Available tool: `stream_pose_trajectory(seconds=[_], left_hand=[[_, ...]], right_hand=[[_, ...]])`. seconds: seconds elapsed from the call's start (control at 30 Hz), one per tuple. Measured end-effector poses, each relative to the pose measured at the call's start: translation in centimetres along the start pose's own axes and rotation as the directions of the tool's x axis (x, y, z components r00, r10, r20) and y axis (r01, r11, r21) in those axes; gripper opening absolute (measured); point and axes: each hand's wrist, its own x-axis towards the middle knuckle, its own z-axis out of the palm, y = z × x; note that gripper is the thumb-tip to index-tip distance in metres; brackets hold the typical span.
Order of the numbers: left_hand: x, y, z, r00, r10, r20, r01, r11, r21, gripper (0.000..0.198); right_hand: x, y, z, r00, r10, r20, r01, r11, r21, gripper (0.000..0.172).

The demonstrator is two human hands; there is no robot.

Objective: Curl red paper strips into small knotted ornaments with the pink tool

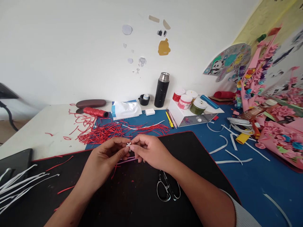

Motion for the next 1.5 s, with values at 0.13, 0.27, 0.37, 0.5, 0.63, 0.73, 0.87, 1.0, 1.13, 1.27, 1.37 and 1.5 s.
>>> stream_pose_trajectory(seconds=[0.13, 0.27, 0.37, 0.5, 0.63, 0.73, 0.87, 1.0, 1.13, 1.27, 1.37, 1.5], left_hand=[[0.1, 0.0, -0.1, 0.999, -0.036, 0.028, 0.037, 0.999, -0.038, 0.033], [0.2, 0.0, -0.1, 0.995, -0.094, 0.037, 0.098, 0.988, -0.123, 0.035], [0.2, 0.0, 0.0, 0.991, -0.124, 0.044, 0.13, 0.977, -0.169, 0.035], [0.3, -0.1, 0.2, 0.99, -0.128, 0.062, 0.139, 0.965, -0.223, 0.039], [0.2, -0.2, 0.2, 0.992, -0.118, 0.042, 0.124, 0.971, -0.205, 0.04], [0.2, -0.4, 0.1, 0.994, -0.109, 0.027, 0.112, 0.978, -0.175, 0.038], [0.3, -0.5, -0.1, 0.996, -0.09, -0.002, 0.089, 0.986, -0.14, 0.038], [0.2, -0.7, -0.1, 0.996, -0.09, 0.021, 0.092, 0.988, -0.124, 0.034], [0.2, -1.0, -0.3, 0.996, -0.086, 0.019, 0.088, 0.984, -0.156, 0.032], [0.3, -1.1, -0.3, 0.995, -0.095, 0.026, 0.098, 0.974, -0.202, 0.032], [0.3, -0.9, -0.3, 0.994, -0.108, 0.026, 0.111, 0.97, -0.215, 0.033], [0.3, -0.7, -0.2, 0.993, -0.12, 0.017, 0.121, 0.971, -0.207, 0.035]], right_hand=[[0.0, 0.1, -0.1, 0.996, -0.065, -0.058, 0.065, 0.998, 0.007, 0.008], [0.0, 0.1, -0.1, 0.995, -0.084, -0.057, 0.085, 0.996, 0.02, 0.009], [0.0, 0.0, 0.1, 0.997, -0.067, -0.039, 0.068, 0.998, 0.017, 0.007], [-0.1, -0.1, 0.2, 0.998, -0.041, -0.046, 0.042, 0.999, 0.005, 0.006], [-0.1, -0.2, 0.2, 0.999, -0.031, -0.033, 0.031, 0.999, -0.007, 0.005], [-0.2, -0.2, 0.3, 0.999, -0.031, -0.027, 0.031, 0.999, -0.023, 0.006], [-0.1, 0.1, 0.1, 0.996, -0.066, -0.053, 0.064, 0.998, -0.027, 0.011], [-0.1, 0.4, 0.0, 0.988, -0.125, -0.095, 0.116, 0.989, -0.095, 0.015], [-0.2, 0.5, 0.0, 0.982, -0.16, -0.1, 0.143, 0.977, -0.16, 0.016], [-0.3, 0.5, 0.1, 0.98, -0.174, -0.096, 0.155, 0.972, -0.178, 0.016], [-0.3, 0.3, 0.1, 0.981, -0.173, -0.089, 0.15, 0.963, -0.225, 0.016], [-0.4, 0.1, 0.1, 0.977, -0.191, -0.097, 0.157, 0.946, -0.284, 0.016]])
